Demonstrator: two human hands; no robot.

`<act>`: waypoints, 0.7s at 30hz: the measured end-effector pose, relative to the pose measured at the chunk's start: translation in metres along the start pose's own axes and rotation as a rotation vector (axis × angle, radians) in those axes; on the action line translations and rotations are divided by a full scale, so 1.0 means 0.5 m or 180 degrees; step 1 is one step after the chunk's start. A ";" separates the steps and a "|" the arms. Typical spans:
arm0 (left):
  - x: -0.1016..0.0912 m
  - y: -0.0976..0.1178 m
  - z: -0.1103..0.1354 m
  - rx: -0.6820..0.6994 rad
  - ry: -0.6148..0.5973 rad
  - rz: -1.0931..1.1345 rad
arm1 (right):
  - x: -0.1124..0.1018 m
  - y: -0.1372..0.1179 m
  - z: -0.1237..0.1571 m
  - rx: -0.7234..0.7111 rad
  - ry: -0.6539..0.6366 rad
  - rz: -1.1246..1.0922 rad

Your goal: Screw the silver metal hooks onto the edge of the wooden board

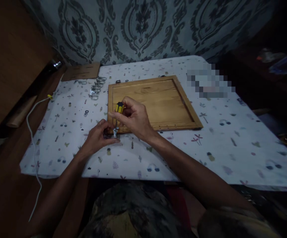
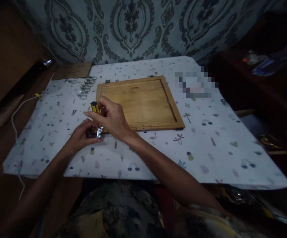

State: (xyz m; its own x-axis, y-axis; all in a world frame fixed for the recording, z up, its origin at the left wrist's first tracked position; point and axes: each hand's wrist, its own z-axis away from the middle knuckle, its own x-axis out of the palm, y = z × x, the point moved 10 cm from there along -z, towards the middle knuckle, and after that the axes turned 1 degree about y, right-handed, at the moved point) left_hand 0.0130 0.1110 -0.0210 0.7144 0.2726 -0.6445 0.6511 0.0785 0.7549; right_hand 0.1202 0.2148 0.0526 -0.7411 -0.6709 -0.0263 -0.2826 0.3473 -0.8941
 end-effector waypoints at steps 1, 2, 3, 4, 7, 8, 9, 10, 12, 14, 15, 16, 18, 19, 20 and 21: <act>0.000 -0.001 0.001 0.0001 0.0005 0.0025 | 0.002 0.004 -0.001 0.0080 -0.0055 -0.0111; 0.000 -0.002 0.001 -0.0006 0.0015 0.0048 | 0.005 0.004 -0.002 0.0123 -0.0127 -0.0210; 0.000 -0.004 0.001 -0.0020 0.0025 0.0064 | 0.008 0.001 -0.002 0.0141 -0.0229 -0.0289; 0.000 -0.006 0.001 -0.0036 0.0033 0.0070 | 0.013 -0.004 -0.003 0.0142 -0.0351 -0.0346; 0.001 -0.007 -0.001 -0.0041 0.0031 0.0042 | 0.025 -0.018 0.000 0.0109 -0.0660 -0.0360; 0.001 -0.006 -0.001 -0.0033 0.0027 0.0027 | 0.024 -0.022 0.000 0.0083 -0.0660 -0.0324; 0.002 -0.005 -0.002 -0.0030 0.0020 0.0015 | 0.021 -0.023 0.000 0.0058 -0.0616 -0.0284; 0.002 -0.005 -0.002 -0.0034 0.0008 0.0010 | 0.018 -0.023 0.000 0.0047 -0.0546 -0.0242; 0.002 -0.005 -0.001 -0.0061 -0.0011 0.0000 | 0.014 -0.018 0.001 0.0102 -0.0442 -0.0195; 0.002 -0.005 0.000 -0.0077 -0.0012 -0.0016 | 0.016 -0.009 0.002 0.0215 -0.0447 -0.0236; 0.001 -0.004 0.000 -0.0073 0.0000 -0.0022 | 0.018 -0.007 0.003 0.0254 -0.0466 -0.0278; 0.000 -0.004 0.000 -0.0072 0.0011 -0.0030 | 0.019 -0.007 0.003 0.0264 -0.0479 -0.0333; 0.001 -0.003 0.000 -0.0069 0.0003 -0.0039 | 0.021 -0.012 0.002 0.0229 -0.0535 -0.0437; 0.001 -0.003 0.000 -0.0065 -0.0001 -0.0038 | 0.023 -0.015 0.002 0.0215 -0.0581 -0.0477; 0.001 -0.003 -0.001 -0.0059 -0.0001 -0.0034 | 0.025 -0.016 0.002 0.0206 -0.0623 -0.0506; 0.002 -0.003 -0.001 -0.0050 0.0000 -0.0030 | 0.027 -0.017 0.002 0.0207 -0.0659 -0.0517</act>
State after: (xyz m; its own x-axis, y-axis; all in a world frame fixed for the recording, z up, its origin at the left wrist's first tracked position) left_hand 0.0123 0.1116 -0.0228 0.7082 0.2717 -0.6517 0.6537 0.0963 0.7506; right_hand 0.1133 0.2021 0.0594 -0.5472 -0.8363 0.0349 -0.3429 0.1859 -0.9208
